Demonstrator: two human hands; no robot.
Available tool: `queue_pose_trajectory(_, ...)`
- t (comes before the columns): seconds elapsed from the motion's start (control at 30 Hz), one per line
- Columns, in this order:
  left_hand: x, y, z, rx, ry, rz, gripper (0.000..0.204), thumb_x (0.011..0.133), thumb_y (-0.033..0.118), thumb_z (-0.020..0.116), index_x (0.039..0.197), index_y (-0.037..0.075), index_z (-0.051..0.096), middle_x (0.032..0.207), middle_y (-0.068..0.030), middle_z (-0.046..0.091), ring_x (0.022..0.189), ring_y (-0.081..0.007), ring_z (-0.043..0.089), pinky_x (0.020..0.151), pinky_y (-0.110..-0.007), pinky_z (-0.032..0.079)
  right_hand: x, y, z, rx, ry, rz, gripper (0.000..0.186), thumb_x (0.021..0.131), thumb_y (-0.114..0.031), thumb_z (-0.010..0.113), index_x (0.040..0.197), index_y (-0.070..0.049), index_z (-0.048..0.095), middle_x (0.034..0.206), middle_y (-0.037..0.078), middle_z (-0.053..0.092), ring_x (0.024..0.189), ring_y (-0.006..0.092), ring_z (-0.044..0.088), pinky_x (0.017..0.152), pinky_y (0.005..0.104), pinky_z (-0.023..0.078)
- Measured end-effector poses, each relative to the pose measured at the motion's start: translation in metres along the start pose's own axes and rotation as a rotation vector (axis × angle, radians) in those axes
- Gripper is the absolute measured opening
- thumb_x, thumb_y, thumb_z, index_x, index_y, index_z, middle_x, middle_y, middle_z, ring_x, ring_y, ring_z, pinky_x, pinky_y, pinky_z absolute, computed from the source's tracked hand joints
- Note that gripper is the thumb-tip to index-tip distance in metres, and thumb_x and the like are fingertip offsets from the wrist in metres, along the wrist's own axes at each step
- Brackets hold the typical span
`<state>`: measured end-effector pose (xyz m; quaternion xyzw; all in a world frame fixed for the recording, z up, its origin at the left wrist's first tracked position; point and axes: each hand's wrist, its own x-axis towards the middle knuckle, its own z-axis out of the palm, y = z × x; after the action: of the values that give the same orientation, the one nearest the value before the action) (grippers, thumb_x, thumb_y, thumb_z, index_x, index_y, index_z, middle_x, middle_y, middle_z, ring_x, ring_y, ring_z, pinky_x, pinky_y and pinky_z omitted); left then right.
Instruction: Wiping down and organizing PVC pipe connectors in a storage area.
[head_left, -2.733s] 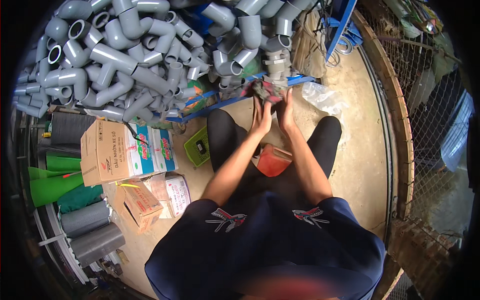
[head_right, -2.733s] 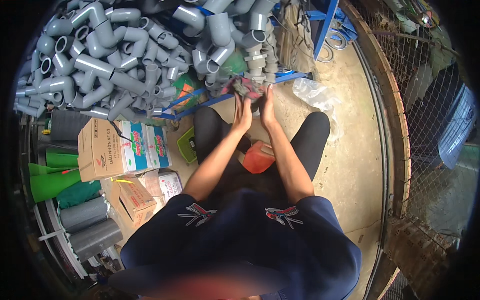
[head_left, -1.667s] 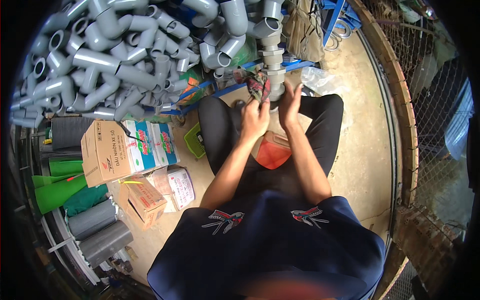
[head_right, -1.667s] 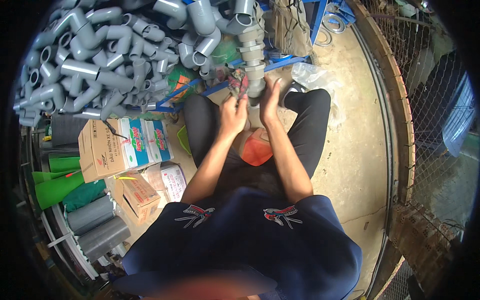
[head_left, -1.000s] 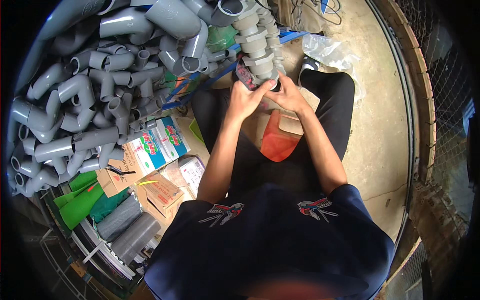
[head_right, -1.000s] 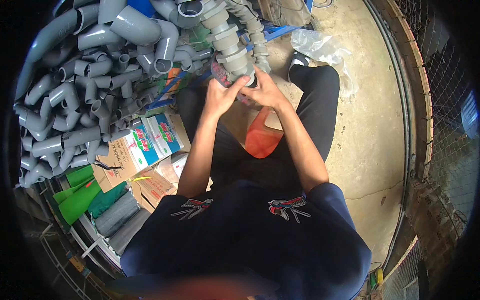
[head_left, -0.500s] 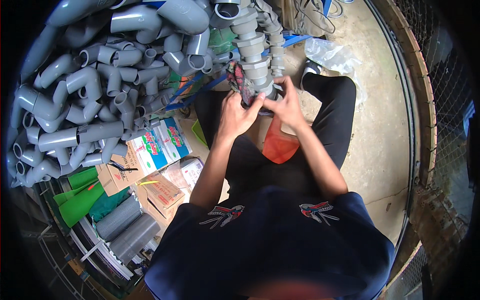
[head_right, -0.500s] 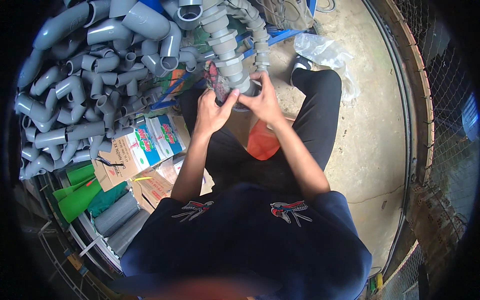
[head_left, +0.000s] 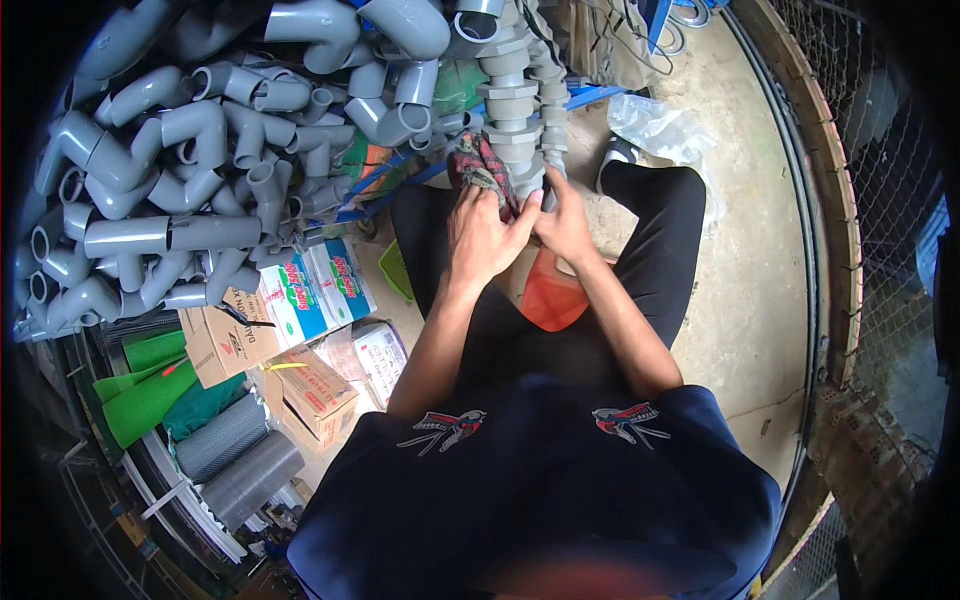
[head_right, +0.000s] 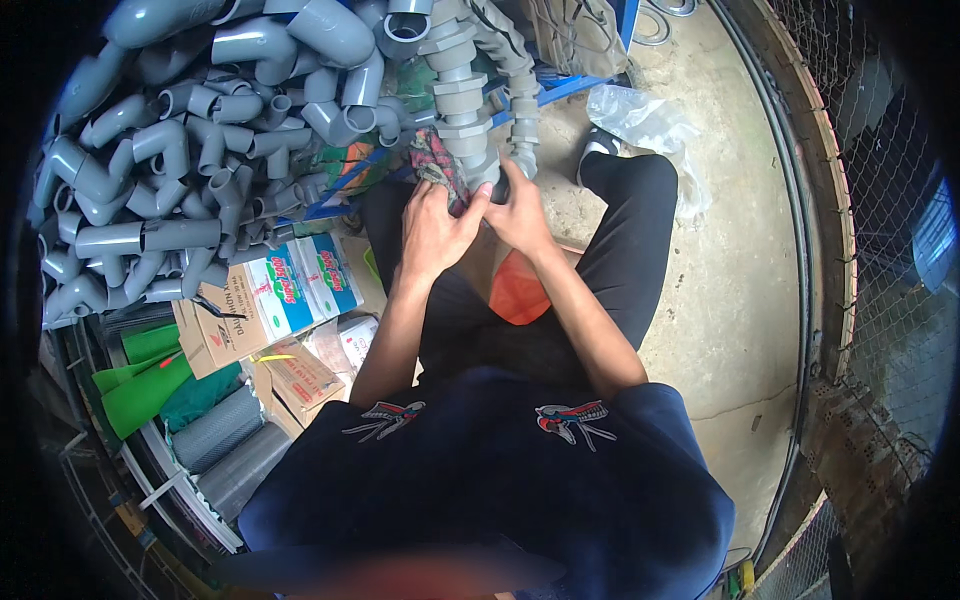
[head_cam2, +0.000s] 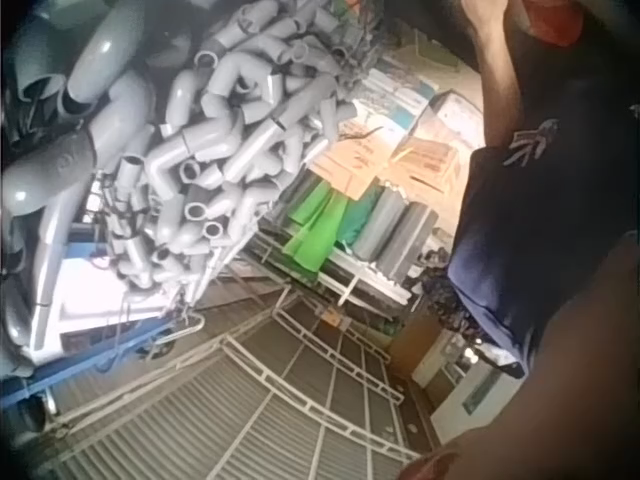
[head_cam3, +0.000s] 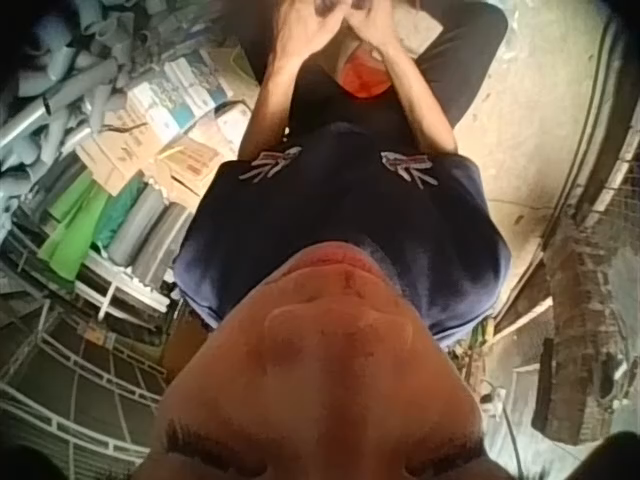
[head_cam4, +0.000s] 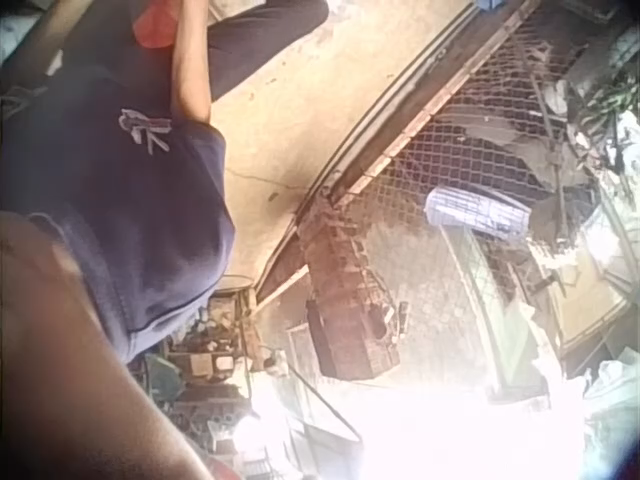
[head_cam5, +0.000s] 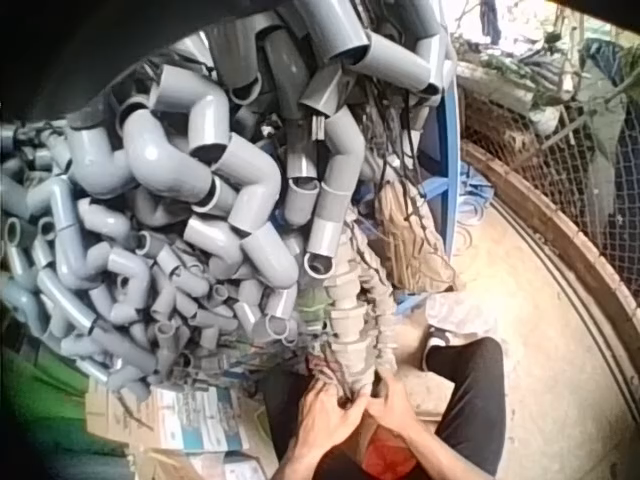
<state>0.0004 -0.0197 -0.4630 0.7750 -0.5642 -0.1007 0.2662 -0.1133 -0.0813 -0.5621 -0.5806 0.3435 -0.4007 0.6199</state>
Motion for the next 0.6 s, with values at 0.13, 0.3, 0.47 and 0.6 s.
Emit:
queue_pose_trajectory(0.13, -0.009, 0.003, -0.004, -0.12, -0.115, -0.06, 0.048, 0.089, 0.04, 0.076, 0.088, -0.008, 0.069, 0.099, -0.027, 0.068, 0.092, -0.0436, 0.067, 0.083, -0.051, 0.055, 0.012, 0.024, -0.009, 0.207, -0.015, -0.019, 0.056, 0.074, -0.012, 0.085, 0.114, 0.001, 0.048, 0.099, 0.022, 0.068, 0.1, 0.0251, 0.067, 0.089, 0.0398, 0.053)
queue_pose_trajectory(0.3, -0.02, 0.018, 0.008, 0.182, -0.108, 0.112, 0.062, 0.088, 0.053, 0.07, 0.088, -0.009, 0.071, 0.099, -0.027, 0.069, 0.103, -0.0417, 0.064, 0.086, -0.052, 0.055, 0.004, 0.018, 0.011, -0.244, 0.181, 0.178, 0.053, 0.082, -0.019, 0.078, 0.116, 0.001, 0.042, 0.097, 0.029, 0.062, 0.085, 0.046, 0.063, 0.078, 0.0515, 0.051)
queue_pose_trajectory(0.47, -0.012, 0.029, 0.015, 0.188, -0.067, 0.069, 0.056, 0.087, 0.047, 0.073, 0.091, -0.009, 0.07, 0.101, -0.0255, 0.069, 0.102, -0.0414, 0.064, 0.09, -0.05, 0.054, 0.003, 0.027, 0.006, -0.175, 0.238, -0.101, 0.042, 0.084, -0.018, 0.068, 0.113, 0.001, 0.044, 0.099, 0.018, 0.056, 0.093, 0.0266, 0.056, 0.085, 0.042, 0.048)
queue_pose_trajectory(0.6, -0.014, 0.017, 0.007, 0.014, 0.071, 0.137, 0.035, 0.085, 0.029, 0.079, 0.098, -0.002, 0.07, 0.101, -0.0208, 0.068, 0.101, -0.0399, 0.064, 0.09, -0.049, 0.053, 0.026, 0.016, -0.026, 0.106, -0.077, 0.071, 0.062, 0.071, -0.001, 0.076, 0.126, 0.001, 0.048, 0.12, 0.013, 0.06, 0.12, 0.0247, 0.056, 0.108, 0.0378, 0.043)
